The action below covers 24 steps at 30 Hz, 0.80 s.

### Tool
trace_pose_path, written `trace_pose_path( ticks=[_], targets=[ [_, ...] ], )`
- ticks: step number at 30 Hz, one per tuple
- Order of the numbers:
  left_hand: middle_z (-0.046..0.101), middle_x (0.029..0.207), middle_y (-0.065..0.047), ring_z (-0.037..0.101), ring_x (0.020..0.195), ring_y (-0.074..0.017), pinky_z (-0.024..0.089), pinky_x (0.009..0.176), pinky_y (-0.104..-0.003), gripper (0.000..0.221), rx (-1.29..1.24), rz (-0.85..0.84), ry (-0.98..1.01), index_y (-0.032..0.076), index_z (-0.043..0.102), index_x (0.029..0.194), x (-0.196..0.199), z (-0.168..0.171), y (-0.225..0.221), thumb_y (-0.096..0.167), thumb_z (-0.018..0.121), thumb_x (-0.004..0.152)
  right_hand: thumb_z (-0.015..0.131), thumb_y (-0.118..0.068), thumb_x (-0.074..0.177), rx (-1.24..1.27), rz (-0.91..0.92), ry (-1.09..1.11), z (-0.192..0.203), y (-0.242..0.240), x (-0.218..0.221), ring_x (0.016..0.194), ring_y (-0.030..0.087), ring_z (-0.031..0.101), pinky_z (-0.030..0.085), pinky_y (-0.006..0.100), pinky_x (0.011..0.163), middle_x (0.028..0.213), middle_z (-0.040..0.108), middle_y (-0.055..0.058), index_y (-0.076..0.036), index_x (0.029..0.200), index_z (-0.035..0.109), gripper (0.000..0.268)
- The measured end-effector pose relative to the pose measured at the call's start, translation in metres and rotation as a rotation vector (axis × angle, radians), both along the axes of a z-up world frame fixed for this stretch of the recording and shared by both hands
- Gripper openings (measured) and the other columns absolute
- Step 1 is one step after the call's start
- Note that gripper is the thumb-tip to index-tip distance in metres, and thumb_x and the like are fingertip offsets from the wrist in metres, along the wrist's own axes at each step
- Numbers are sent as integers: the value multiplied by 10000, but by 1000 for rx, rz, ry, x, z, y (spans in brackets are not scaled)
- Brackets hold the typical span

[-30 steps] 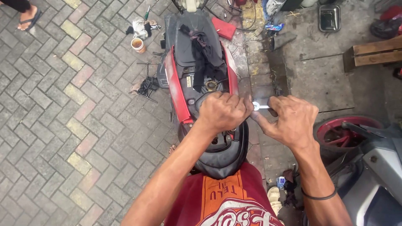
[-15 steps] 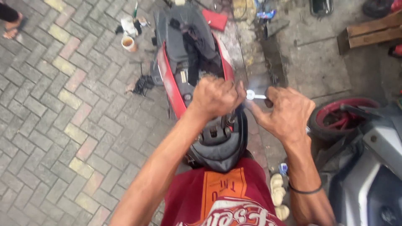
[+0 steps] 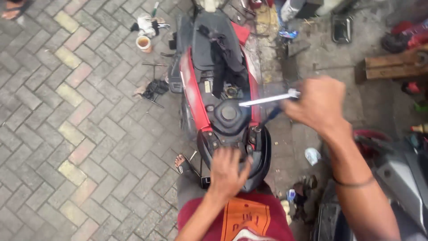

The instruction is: Using a T-handle socket wrench and a screwdriver to tighten or loosen bolts on a motorcycle engine compartment.

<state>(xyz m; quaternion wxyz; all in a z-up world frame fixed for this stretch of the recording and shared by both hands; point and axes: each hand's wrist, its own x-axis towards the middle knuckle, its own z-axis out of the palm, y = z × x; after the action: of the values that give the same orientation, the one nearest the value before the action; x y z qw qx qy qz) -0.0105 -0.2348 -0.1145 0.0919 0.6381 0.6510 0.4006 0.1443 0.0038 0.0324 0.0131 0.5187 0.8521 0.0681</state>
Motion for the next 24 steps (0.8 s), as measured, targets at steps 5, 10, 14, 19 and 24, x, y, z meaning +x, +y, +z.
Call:
trace_pose_path(
  ticks=[5, 10, 14, 19, 24],
  targets=[
    [591, 460, -60, 572, 443, -215, 447, 739, -477, 904, -590, -128, 259, 91, 686, 563, 32, -70, -19, 759, 241, 979, 686, -309, 959, -23, -85, 339, 11, -3, 95, 658, 129, 416, 325, 359, 615, 582, 381, -6, -119, 871, 751, 219],
    [651, 552, -47, 594, 477, -223, 386, 539, -380, 871, -704, -111, 467, 137, 643, 526, 34, -71, -9, 789, 288, 981, 776, -196, 1030, -117, -142, 587, 23, -21, 123, 582, 129, 251, 187, 381, 544, 574, 256, -21, -62, 622, 428, 553],
    [717, 768, -134, 662, 841, -314, 424, 878, -453, 738, -589, 26, 297, 78, 748, 733, 62, -9, -26, 709, 448, 970, 867, -240, 972, 134, 118, 428, -26, -18, 204, 659, 186, 601, 480, 373, 632, 721, 639, 69, 40, 1085, 863, 303],
    [718, 1135, -118, 605, 1035, -303, 406, 943, -494, 571, -290, 251, 315, 101, 803, 757, 83, -55, -13, 456, 443, 1023, 810, -276, 827, 105, 60, 408, -35, -38, 226, 588, 215, 545, 375, 357, 562, 833, 732, 134, 16, 1083, 865, 392],
    [684, 1039, -88, 622, 1091, -312, 412, 1035, -520, 346, -113, 239, 284, 81, 693, 1114, 92, -55, -34, 366, 517, 1026, 726, -272, 1037, 33, 45, 478, -21, -84, 233, 458, 152, 379, 321, 327, 503, 583, 493, 39, 49, 893, 705, 352]
  ],
)
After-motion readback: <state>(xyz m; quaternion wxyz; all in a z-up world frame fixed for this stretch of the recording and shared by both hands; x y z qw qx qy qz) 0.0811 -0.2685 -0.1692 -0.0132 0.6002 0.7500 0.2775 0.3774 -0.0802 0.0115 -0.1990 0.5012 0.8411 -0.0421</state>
